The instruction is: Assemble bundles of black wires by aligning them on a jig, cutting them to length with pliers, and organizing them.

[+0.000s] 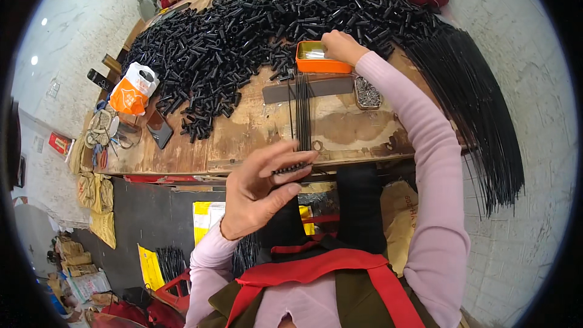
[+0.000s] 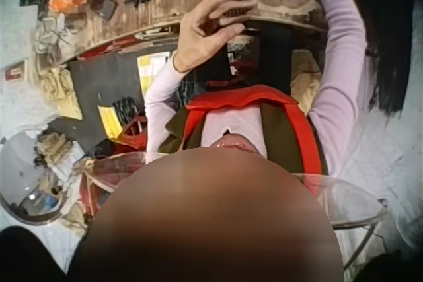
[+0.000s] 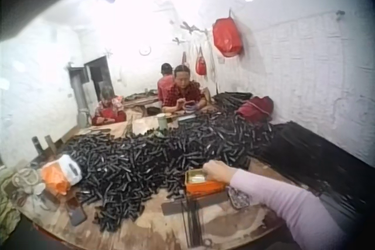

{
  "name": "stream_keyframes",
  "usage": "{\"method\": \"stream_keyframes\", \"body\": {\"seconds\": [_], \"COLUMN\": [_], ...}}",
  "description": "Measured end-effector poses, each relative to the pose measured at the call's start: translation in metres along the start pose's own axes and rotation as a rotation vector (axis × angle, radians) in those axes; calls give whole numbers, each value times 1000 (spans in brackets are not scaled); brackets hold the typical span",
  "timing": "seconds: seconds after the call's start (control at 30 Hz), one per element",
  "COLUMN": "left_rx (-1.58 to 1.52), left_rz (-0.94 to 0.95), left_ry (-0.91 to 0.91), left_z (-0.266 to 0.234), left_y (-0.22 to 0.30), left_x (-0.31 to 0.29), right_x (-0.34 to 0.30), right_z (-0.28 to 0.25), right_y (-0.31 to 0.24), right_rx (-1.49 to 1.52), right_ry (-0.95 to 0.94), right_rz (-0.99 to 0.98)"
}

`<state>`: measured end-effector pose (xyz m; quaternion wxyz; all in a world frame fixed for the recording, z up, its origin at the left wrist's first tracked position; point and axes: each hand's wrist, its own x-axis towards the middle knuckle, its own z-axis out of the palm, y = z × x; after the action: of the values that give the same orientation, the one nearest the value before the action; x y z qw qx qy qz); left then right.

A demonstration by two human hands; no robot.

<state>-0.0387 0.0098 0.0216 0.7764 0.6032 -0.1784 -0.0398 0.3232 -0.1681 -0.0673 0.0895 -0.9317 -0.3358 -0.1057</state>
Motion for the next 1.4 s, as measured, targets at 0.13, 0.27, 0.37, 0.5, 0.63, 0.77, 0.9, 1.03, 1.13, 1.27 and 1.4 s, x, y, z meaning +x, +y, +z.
{"method": "stream_keyframes", "body": {"seconds": [0.13,0.27,0.37,0.5,0.63,0.77,0.9,1.03,1.13,1.27,1.4], "left_rx": [-62,29,118,58,58,19,9,8,14,-11,-33], "left_rz": [-13,51,48,-60,7,6,-2,6,17,17,15], "left_ry": [92,141,226,323,260,269,293,301,294,289,281], "left_z": [-3,-4,-9,-4,-9,-7,-7,-9,-10,-12,-14], "left_y": [-4,-5,1,9,4,1,2,2,1,0,-1], "left_x": [3,12,18,18,21,19,19,19,19,20,20], "right_x": [-4,-40,-100,-175,-205,-210,-212,-211,-210,-207,-203], "right_z": [-19,-57,-118,-165,-184,-181,-182,-178,-177,-180,-180], "right_y": [0,-27,-92,-151,-169,-171,-174,-174,-175,-175,-175], "right_rx": [227,336,485,447,134,-18,-75,-71,-85,-249,-303], "right_ry": [-101,212,270,370,275,290,219,205,230,299,388], "right_rz": [110,-70,-204,-416,-410,-465,-436,-443,-459,-516,-565]}}
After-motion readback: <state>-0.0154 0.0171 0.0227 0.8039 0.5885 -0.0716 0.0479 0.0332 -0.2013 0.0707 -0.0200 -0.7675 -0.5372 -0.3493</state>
